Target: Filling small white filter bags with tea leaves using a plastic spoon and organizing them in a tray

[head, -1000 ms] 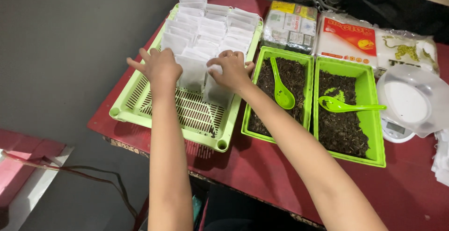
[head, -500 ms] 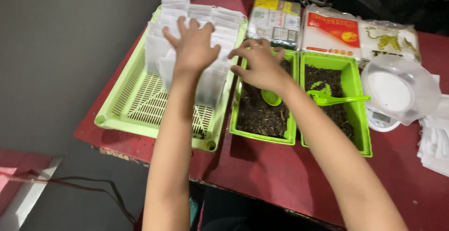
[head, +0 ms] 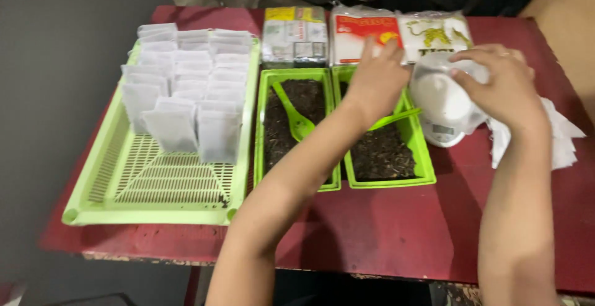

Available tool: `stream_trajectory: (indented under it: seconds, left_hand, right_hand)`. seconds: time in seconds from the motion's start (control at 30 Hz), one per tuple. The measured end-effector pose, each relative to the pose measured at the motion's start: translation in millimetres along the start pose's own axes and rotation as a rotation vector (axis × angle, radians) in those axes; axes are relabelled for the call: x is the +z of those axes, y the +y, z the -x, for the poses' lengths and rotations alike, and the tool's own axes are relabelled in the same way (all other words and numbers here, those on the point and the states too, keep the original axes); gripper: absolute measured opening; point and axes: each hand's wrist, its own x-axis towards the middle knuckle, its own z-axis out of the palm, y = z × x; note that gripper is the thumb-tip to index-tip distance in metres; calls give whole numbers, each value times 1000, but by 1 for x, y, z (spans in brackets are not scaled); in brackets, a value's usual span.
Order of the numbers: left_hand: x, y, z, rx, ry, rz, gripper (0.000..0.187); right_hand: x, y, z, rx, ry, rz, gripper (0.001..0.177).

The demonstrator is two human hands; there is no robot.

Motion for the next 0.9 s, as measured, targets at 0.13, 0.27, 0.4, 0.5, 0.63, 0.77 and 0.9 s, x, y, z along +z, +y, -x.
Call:
stream_trajectory:
  seconds: [0.13,0.27,0.4,0.5,0.63,0.77,0.9]
  left_hand:
    - [25,42,-37,71,81,0,25]
    - [48,76,-67,47,-18,204,29]
    - [88,109,-86,0,-10,257,29]
    - [105,124,-99,-26,-8,270,36]
    - [134,143,-121,-45,-57,276,43]
    - [134,157,-130,-42,-275,237,54]
    - [131,178,-132,34,-530,-38,62]
  right_hand:
    - [-11,62,18,35,92,-35,26]
    - [-10,113,28,11,169,-113,22]
    - [4,156,25,-4,213,-146,18]
    - [11,177,24,-15,221,-27,19]
    - [33,214,28,169,189,108,18]
    - [29,195,27,606,-38,87,45]
    - [33,199,28,718,-132,62,39]
